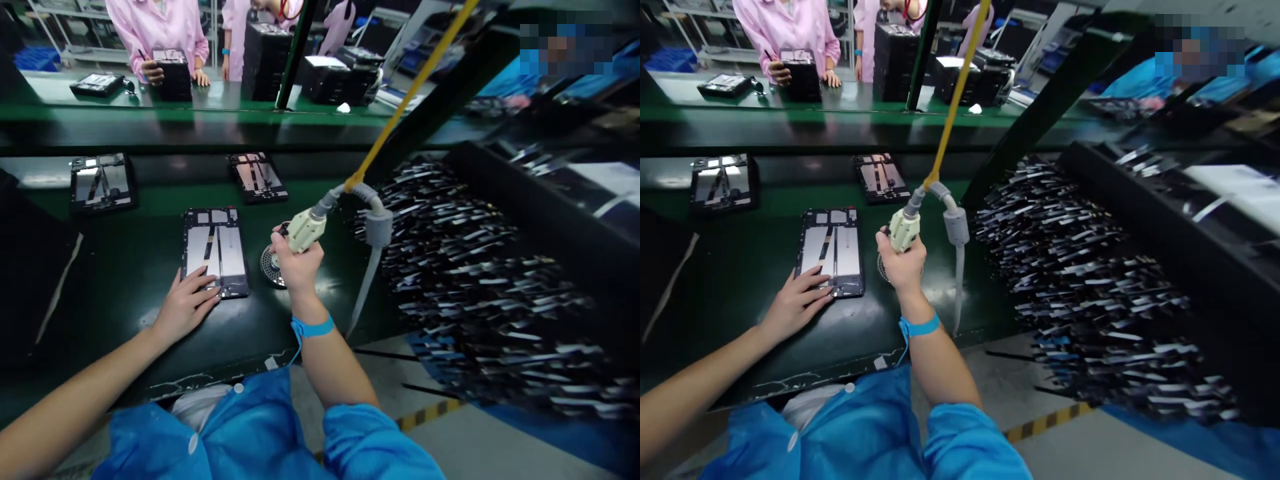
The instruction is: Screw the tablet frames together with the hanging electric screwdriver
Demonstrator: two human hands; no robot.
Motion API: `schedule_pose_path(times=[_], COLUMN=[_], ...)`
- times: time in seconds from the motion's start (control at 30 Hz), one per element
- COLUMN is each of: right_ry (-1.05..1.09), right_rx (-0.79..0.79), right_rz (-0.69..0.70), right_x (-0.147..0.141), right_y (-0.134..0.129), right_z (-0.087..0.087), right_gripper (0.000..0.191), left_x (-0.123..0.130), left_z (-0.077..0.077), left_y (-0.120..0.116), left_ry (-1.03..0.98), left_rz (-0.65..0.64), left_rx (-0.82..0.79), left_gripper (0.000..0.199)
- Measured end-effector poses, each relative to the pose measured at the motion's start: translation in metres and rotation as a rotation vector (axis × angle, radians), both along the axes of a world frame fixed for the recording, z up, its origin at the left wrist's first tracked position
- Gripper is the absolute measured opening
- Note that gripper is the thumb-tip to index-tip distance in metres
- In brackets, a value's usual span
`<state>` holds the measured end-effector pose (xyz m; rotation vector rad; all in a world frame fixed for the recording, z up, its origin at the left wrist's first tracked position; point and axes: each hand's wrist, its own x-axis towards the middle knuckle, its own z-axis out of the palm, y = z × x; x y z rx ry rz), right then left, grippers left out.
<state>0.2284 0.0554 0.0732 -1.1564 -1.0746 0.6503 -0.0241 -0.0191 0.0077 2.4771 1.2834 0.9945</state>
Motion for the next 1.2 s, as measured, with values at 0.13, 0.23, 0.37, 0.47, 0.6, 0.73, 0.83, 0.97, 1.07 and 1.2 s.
schedule_pose_path(times=[0.13, 0.23, 0.37, 0.47, 0.6, 0.73, 0.83, 0.97, 1.07, 1.2], right_ry=[-0.006, -0.012, -0.015, -0.033, -0.064, -0.061, -0.071, -0.104, -0.103, -0.040], right_rx=[0.005, 0.045, 0.121, 0.118, 0.085, 0.071, 0.049, 0.021, 0.035, 0.089], right_rz=[-0.026, -0.037, -0.037, -0.021, -0.032, -0.053, -0.071, -0.082, -0.079, -0.054], right_x=[0.014, 0.020, 0.023, 0.021, 0.020, 0.022, 0.023, 0.024, 0.023, 0.012], right_y=[-0.003, -0.007, -0.009, -0.011, -0.014, -0.014, -0.014, -0.014, -0.015, -0.018], right_z=[-0.009, -0.015, -0.019, -0.019, -0.020, -0.022, -0.023, -0.024, -0.018, 0.001], right_gripper=[0.026, 0.022, 0.017, 0.016, 0.018, 0.021, 0.022, 0.022, 0.021, 0.016], left_x=[0.014, 0.014, 0.011, 0.010, 0.009, 0.007, 0.006, 0.006, 0.009, 0.015], left_z=[-0.002, 0.000, 0.001, 0.002, 0.001, 0.000, 0.001, 0.001, 0.000, -0.003], left_y=[0.010, 0.005, 0.003, 0.004, 0.004, 0.004, 0.004, 0.004, 0.005, 0.008], left_ry=[0.033, 0.056, 0.051, 0.060, 0.063, 0.061, 0.061, 0.051, 0.028, 0.002], left_rz=[0.008, 0.003, 0.004, -0.014, -0.028, -0.034, -0.038, -0.047, -0.037, -0.011], left_rx=[0.070, 0.046, 0.032, 0.021, 0.004, -0.007, -0.019, -0.029, -0.012, 0.002], left_gripper=[0.017, 0.017, 0.017, 0.018, 0.019, 0.020, 0.021, 0.022, 0.021, 0.020])
